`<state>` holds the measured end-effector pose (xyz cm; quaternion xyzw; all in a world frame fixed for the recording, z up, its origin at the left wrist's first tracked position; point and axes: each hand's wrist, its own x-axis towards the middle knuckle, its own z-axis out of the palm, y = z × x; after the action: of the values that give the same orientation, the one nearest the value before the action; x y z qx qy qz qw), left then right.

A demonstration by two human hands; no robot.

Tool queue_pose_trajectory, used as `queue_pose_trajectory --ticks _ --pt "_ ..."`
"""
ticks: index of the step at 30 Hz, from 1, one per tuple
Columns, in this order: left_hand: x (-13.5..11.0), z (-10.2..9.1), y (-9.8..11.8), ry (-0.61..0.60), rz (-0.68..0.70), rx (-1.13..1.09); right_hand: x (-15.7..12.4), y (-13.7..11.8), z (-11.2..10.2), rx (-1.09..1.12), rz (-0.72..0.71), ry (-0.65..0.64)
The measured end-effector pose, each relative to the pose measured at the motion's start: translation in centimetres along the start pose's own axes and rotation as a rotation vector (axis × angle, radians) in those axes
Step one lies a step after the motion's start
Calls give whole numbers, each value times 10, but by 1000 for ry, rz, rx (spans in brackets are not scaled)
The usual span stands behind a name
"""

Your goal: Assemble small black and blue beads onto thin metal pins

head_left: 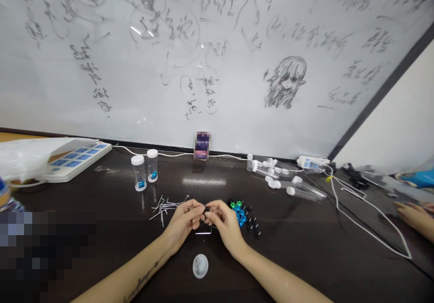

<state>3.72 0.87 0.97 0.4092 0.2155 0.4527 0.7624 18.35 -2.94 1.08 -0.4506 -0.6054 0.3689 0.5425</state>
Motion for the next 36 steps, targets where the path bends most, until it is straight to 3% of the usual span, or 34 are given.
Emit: queue_pose_trajectory --ticks 36 --pt "0 -1 -2 -13 -5 19 1 -1 -1 -155 10 -55"
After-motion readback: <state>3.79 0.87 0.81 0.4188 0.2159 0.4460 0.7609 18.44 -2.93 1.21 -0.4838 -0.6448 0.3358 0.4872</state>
